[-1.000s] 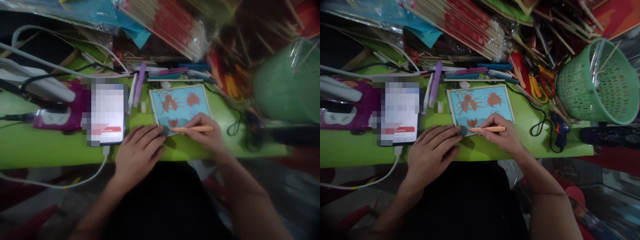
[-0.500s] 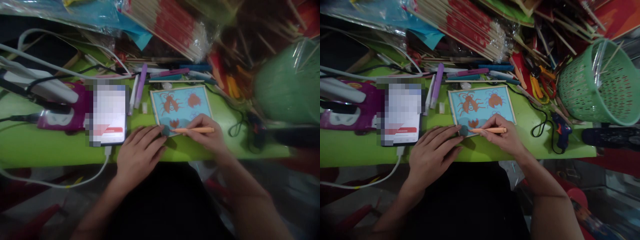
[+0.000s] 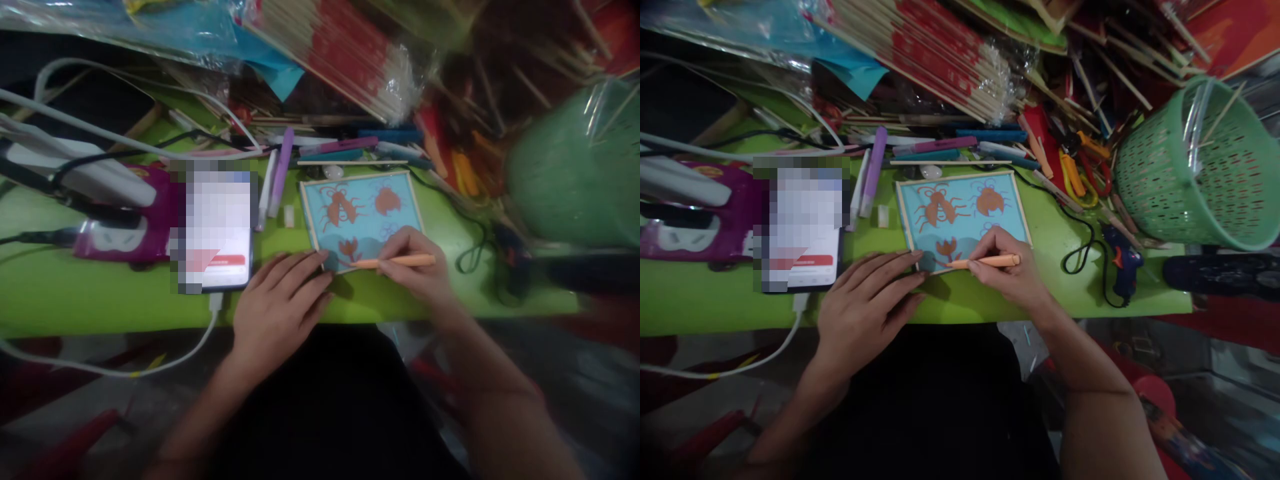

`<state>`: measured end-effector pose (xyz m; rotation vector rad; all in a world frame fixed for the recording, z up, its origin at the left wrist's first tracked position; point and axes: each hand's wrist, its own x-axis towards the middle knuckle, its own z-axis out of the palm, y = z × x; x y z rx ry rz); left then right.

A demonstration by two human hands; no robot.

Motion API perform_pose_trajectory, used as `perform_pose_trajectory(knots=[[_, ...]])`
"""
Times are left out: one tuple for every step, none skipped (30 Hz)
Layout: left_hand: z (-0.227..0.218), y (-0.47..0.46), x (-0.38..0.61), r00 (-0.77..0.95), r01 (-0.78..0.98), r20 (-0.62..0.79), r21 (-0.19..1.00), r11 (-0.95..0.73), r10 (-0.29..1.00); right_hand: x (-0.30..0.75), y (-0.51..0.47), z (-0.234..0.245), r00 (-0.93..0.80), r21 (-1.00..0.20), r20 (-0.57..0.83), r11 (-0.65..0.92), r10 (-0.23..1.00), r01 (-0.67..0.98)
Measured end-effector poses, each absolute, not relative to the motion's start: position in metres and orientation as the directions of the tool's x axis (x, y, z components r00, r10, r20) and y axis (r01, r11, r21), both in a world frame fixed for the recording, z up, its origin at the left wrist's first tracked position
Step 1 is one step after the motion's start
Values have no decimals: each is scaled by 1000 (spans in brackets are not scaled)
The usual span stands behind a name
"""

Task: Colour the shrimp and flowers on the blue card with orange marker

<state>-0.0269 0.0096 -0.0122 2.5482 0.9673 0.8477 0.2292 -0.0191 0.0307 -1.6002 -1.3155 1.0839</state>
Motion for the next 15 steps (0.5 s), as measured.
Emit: perform_pose_trajectory(knots=[[-12, 10, -27, 602, 509, 423, 450, -734, 677, 229, -19, 31, 97, -934, -137, -161, 986, 319], [-12, 10, -27, 602, 510, 423, 449, -734, 677, 228, -19, 32, 93, -933, -140, -163, 986, 320], [-12, 10, -27, 601, 510, 425, 449, -734, 677, 228, -18, 33, 89, -932, -143, -165, 986, 323], [-12, 10, -27, 600, 509, 428, 449, -735, 676, 227, -18, 33, 84, -931, -145, -165, 986, 326], [-12, 10, -27, 597, 509, 432, 447, -736, 676, 227, -18, 33, 78, -931, -146, -164, 986, 327], [-12, 10, -27, 596, 510, 434, 445, -736, 675, 227, -18, 32, 73, -932, -146, -162, 987, 326], [-12, 10, -26, 596, 511, 435, 442, -737, 674, 228, -18, 31, 68, -933, -145, -159, 987, 324], [-12, 10, -26, 596, 512, 436, 441, -737, 674, 229, -18, 31, 66, -935, -142, -155, 988, 320], [-12, 10, -26, 596, 513, 436, 439, -738, 674, 230, -18, 30, 66, -937, -138, -152, 988, 316], [-13, 10, -26, 596, 513, 435, 439, -737, 674, 231, -19, 29, 70, -938, -136, -151, 988, 312], [-13, 10, -26, 596, 514, 435, 440, -737, 675, 231, -19, 28, 76, -939, -133, -150, 988, 309], [-13, 10, -26, 595, 513, 436, 441, -736, 676, 232, -20, 27, 82, -940, -131, -151, 988, 307], [-13, 10, -26, 593, 514, 436, 444, -734, 677, 232, -20, 27, 86, -940, -130, -150, 988, 305], [-12, 9, -26, 592, 513, 435, 446, -734, 678, 232, -20, 28, 88, -940, -129, -150, 988, 307], [-12, 9, -26, 594, 512, 432, 448, -733, 679, 231, -20, 28, 86, -938, -131, -151, 988, 311]])
